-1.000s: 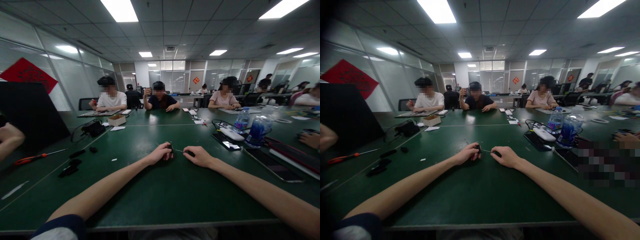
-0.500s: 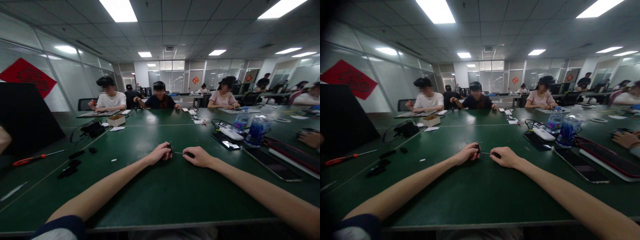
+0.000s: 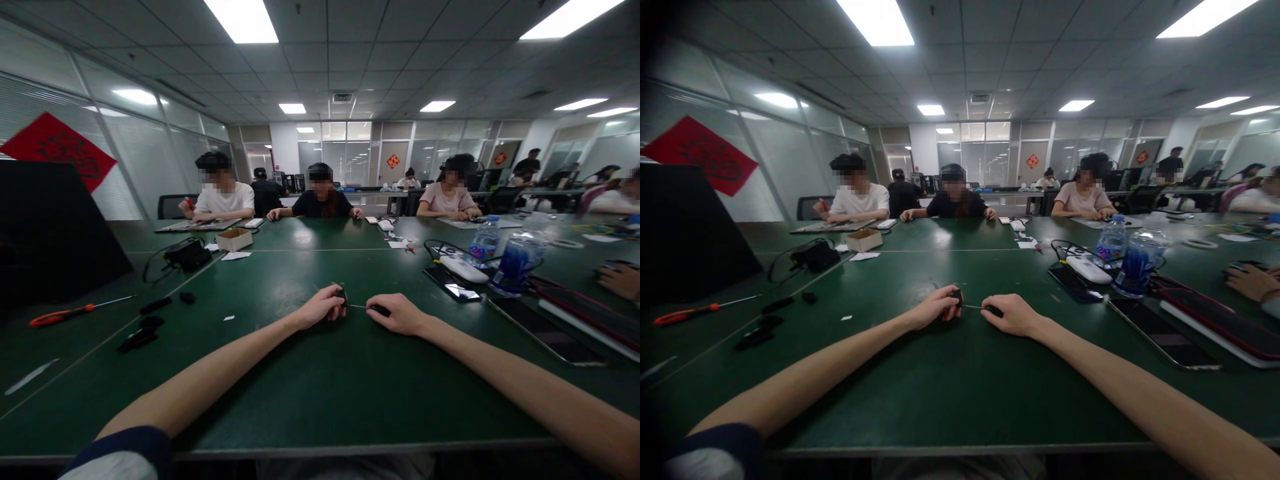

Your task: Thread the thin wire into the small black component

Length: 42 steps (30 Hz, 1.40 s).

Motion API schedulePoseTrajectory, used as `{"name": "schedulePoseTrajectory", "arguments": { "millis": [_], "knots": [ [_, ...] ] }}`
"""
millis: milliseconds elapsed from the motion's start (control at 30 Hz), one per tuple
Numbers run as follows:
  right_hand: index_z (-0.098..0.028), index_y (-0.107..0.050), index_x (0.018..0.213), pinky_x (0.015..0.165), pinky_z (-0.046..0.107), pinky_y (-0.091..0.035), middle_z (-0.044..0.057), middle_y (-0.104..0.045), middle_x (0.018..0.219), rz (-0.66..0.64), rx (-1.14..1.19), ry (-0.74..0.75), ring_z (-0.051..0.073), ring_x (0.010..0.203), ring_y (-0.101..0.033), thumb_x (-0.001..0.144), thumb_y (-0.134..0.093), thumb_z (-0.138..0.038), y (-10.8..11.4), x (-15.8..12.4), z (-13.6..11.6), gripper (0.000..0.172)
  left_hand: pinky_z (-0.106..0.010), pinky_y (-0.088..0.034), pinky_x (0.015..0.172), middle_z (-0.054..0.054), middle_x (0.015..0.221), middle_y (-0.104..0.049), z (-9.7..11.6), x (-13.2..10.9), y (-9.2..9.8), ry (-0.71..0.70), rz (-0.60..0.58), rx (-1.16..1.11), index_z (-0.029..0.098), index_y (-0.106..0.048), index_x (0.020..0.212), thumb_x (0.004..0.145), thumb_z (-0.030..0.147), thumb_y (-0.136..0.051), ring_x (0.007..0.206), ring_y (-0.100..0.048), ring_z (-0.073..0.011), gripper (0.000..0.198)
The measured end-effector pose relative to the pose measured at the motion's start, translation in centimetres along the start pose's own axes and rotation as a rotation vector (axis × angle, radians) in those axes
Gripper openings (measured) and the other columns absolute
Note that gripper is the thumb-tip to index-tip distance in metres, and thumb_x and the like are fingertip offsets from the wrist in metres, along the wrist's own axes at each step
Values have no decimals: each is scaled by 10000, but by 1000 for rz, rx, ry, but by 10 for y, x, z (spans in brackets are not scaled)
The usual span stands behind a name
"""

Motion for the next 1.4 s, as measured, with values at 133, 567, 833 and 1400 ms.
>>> {"name": "schedulePoseTrajectory", "arguments": {
  "millis": [133, 567, 833, 1400],
  "knots": [
    [-198, -616, 1027, 714, 267, -457, 40, -669, 893, -8, -10, 9, 152, 757, -613, 888, -480, -353, -1, 0, -1, 248, -204, -351, 477, -45, 747, -609, -1, 0, -1, 2, -41, -2, 134, -497, 1001, 832, 301, -478, 516, -496, -85, 238],
    [-201, -609, 1046, 732, 271, -455, 44, -672, 911, 5, -23, 8, 158, 778, -617, 894, -470, -360, -1, 0, 0, 260, -197, -325, 462, -81, 823, -616, -7, 4, -1, 5, -53, -89, 130, -496, 1058, 836, 334, -495, 519, -497, -85, 301],
    [-186, -612, 1031, 722, 268, -453, 47, -667, 896, -17, -16, 13, 152, 761, -610, 884, -481, -360, 0, 0, -2, 263, -201, -320, 454, -92, 835, -615, -9, 4, 1, 19, -35, -101, 120, -493, 1102, 838, 322, -475, 525, -502, -91, 334],
    [-193, -603, 1065, 745, 282, -461, 54, -660, 939, 1, -33, 20, 163, 804, -612, 894, -471, -338, -1, -2, -1, 260, -188, -325, 458, -77, 831, -610, -10, 5, 2, 2, -14, -53, 124, -495, 1064, 842, 343, -502, 519, -484, -74, 312]
  ]
}}
Point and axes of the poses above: each hand's wrist, its own x-axis towards the middle knuckle, its own y-axis out of the back of the hand, z = x × y, the point moved 7 cm from there along x, towards the middle knuckle
